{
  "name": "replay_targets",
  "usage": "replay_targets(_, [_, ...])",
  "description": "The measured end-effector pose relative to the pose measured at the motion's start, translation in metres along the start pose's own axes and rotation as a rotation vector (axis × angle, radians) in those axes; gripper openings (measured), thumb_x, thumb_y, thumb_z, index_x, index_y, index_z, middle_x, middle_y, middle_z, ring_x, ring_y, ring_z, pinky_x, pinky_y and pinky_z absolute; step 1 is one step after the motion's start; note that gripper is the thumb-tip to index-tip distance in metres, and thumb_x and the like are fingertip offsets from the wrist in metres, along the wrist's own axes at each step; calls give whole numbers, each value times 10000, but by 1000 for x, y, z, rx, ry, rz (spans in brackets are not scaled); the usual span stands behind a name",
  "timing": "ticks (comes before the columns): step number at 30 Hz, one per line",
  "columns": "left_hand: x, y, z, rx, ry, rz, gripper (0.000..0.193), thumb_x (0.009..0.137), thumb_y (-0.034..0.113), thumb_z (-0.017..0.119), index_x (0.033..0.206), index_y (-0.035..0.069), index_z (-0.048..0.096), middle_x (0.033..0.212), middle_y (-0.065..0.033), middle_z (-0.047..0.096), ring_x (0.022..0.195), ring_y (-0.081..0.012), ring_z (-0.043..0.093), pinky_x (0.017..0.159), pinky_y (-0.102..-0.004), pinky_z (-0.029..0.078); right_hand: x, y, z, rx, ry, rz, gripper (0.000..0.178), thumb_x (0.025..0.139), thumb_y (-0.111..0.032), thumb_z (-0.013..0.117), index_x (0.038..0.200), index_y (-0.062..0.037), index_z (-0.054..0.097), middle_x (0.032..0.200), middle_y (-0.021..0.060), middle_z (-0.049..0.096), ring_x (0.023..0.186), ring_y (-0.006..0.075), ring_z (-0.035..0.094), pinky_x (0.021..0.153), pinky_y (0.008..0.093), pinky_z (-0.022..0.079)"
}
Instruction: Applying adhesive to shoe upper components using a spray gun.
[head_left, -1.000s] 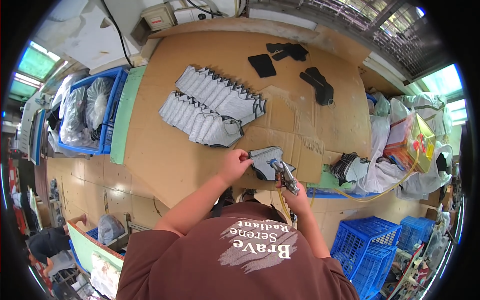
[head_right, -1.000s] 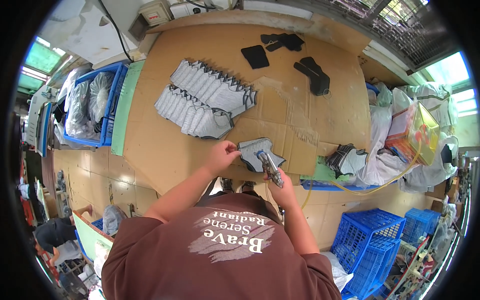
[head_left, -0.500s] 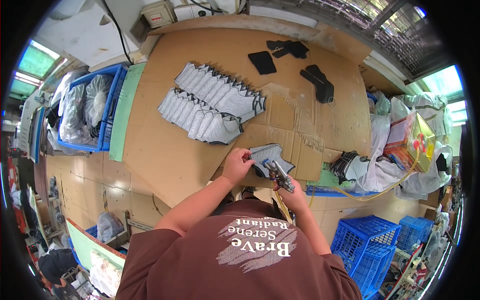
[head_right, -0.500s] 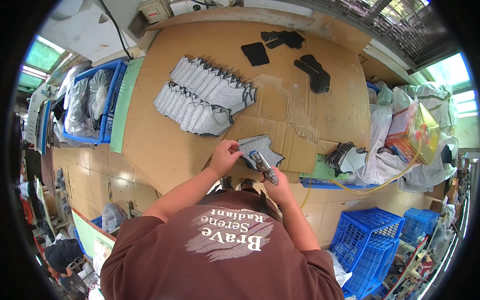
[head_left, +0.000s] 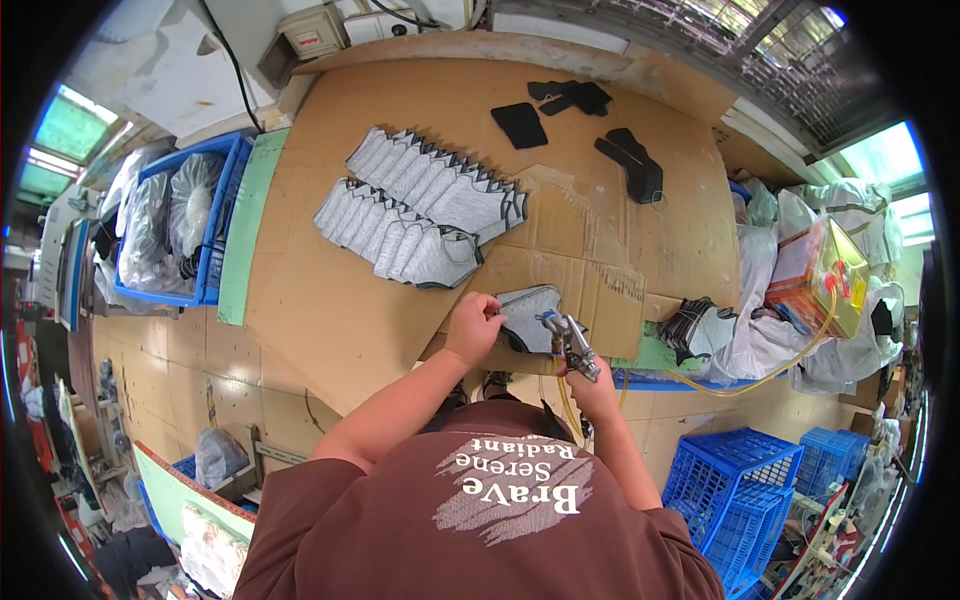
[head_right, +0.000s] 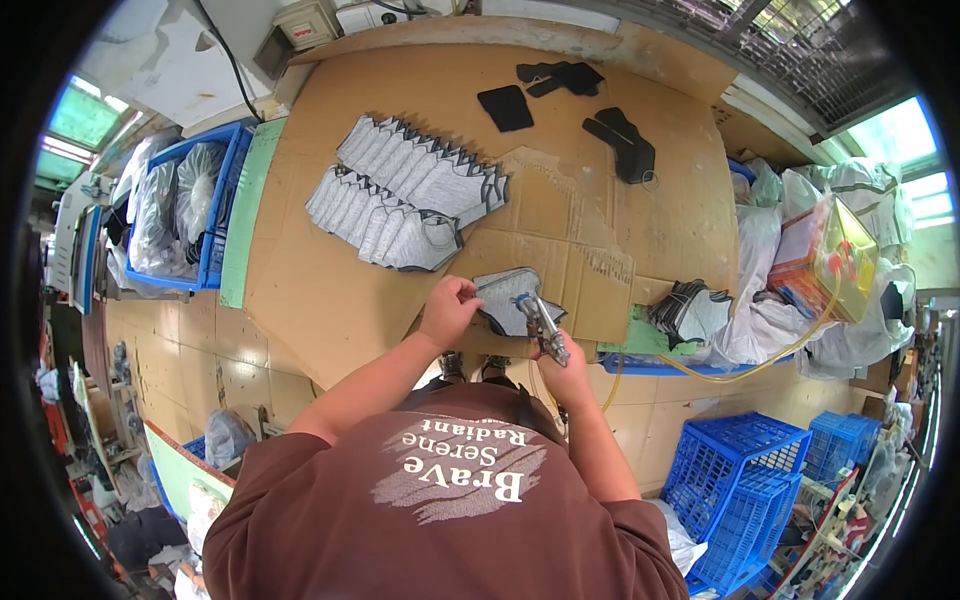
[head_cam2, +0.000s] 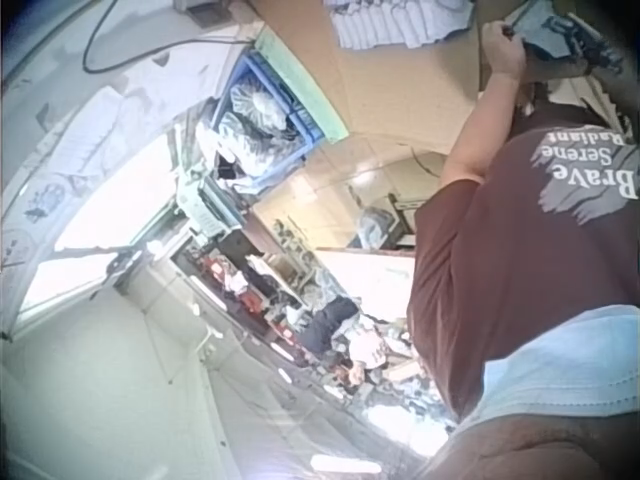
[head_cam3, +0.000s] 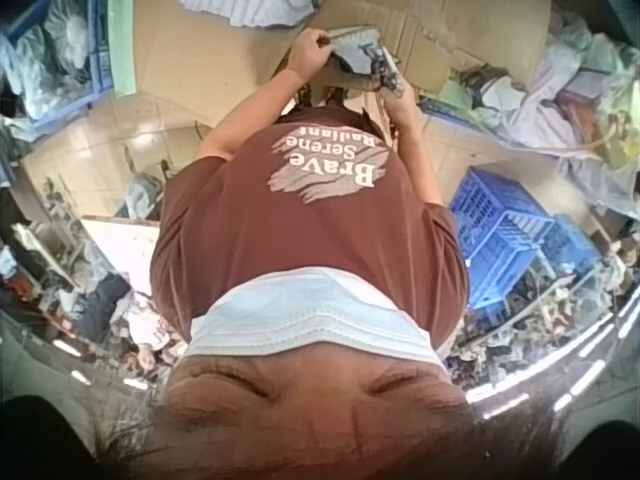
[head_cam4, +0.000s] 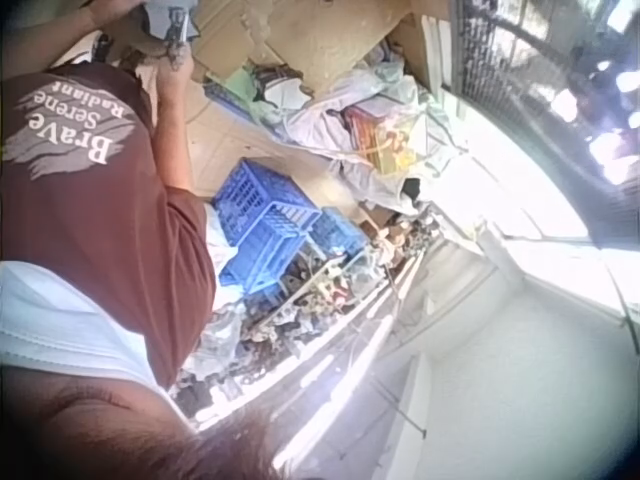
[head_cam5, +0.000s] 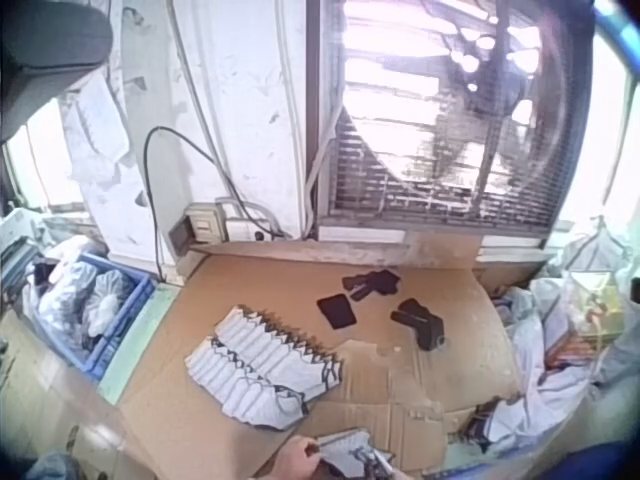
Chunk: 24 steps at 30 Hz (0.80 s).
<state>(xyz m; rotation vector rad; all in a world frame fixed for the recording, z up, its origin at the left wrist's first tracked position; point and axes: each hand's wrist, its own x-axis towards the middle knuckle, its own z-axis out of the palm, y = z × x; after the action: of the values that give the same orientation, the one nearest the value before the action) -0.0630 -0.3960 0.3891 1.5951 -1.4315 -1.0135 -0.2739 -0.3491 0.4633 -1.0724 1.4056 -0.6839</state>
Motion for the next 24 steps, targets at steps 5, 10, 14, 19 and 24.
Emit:
replay_targets(5, [3,-3,0,48,43,72,147,683,42,662,794,-10,580,762,-99,563,668,-204,557,617,-299,454,0,-1,-3,89,88,52,262,710,41,445,944,-12,549,776,26,559,720,126,535,717,259,433])
replay_targets(10, [-1,0,-9,-24,86,65,125,726,58,644,818,2,582,704,-88,581,633,-185,553,594,-297,447,1,6,-2,-3,58,-32,239,746,20,487,968,-32,556,808,20,571,710,104,525,688,243,432])
replay_targets(14, [-2,-3,-52,-224,79,-198,93,812,90,582,868,15,582,722,-54,597,654,-130,549,614,-272,455,-4,-1,-2,68,3,-12,206,775,-6,520,970,-56,567,864,-1,589,640,57,485,576,209,401])
replay_targets(19, [-9,-100,-185,-579,563,-344,143,851,88,535,944,-8,584,805,-38,599,707,-111,555,653,-246,458,1,10,-3,15,-69,-51,281,688,42,458,935,-28,572,978,55,587,903,151,547,828,277,410])
replay_targets(24, [-5,-148,-269,-442,717,-419,114,825,60,558,904,-9,604,776,-36,598,656,-97,544,584,-215,437,2,7,1,-1,-100,-2,338,652,53,430,955,-10,567,992,66,580,984,172,527,899,291,368])
